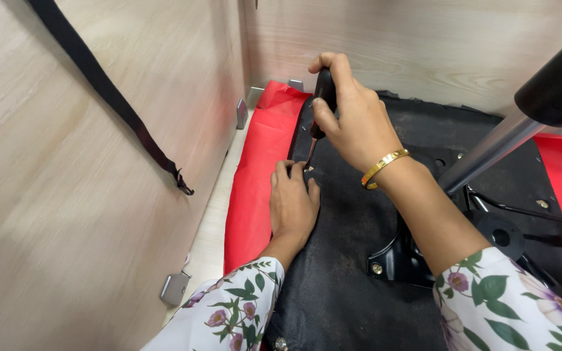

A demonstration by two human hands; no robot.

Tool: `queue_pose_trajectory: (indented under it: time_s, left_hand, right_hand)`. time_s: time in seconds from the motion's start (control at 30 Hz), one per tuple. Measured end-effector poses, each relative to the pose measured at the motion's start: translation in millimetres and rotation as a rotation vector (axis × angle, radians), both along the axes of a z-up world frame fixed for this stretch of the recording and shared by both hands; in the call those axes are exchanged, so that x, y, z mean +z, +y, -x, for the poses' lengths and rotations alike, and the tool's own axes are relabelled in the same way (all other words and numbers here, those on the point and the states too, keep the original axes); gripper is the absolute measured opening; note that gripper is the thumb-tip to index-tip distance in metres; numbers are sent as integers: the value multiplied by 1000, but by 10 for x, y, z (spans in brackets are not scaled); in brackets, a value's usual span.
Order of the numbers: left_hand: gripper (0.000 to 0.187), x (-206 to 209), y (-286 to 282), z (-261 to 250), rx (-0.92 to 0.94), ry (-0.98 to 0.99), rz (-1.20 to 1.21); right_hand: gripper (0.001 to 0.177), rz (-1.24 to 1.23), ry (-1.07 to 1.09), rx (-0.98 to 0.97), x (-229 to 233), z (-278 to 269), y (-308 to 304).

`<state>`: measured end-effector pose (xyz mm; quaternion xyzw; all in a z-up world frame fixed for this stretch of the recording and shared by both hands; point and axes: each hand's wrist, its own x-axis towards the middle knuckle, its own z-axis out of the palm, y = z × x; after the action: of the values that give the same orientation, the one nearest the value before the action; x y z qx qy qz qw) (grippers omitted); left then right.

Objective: The person uses a screwdriver to tighten screws on the underside of a black chair seat. They repeatedly insert the screwdriver, turn it clockwise, and reposition it to secure multiple fasteners along the seat edge.

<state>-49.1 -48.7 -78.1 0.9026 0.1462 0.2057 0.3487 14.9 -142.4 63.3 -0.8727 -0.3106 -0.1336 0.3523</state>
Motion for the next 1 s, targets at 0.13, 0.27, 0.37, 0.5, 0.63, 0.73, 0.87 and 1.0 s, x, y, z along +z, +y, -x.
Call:
queue_pose_trajectory:
  time_s: [0.13,0.27,0.37,0.5,0.63,0.73,0.87,1.0]
  left_hand:
    - [38,11,-4,-3,-9,36,1]
    - [34,-3,-6,-14,-9,36,-26]
    - [33,-20,-9,-36,0,35,-27]
    - [32,-47,-18,-39,9,29,-35]
    - [32,-49,-8,-32,-2,-4,-39]
    - [33,-50,-12,-40,6,20,-36]
    - [37,-60,-6,-35,-5,-6,-48]
    - [35,-61,-5,-48,5,-31,-29]
  right_hand:
    - [41,38,-296,-71,-20,9,26]
    - [35,66,-308,-173,-38,77,1]
    - [29,54,-263,-183,-34,92,-56]
    - [15,-25,-399,6,5,-5,-145]
    - [34,-91,-235,158,37,-48,-179]
    - [30,-29,-177,75,17,-17,-145]
    - [18,-12,-249,-14,-6,49,-22]
    - [21,89,-280,-107,28,63,33]
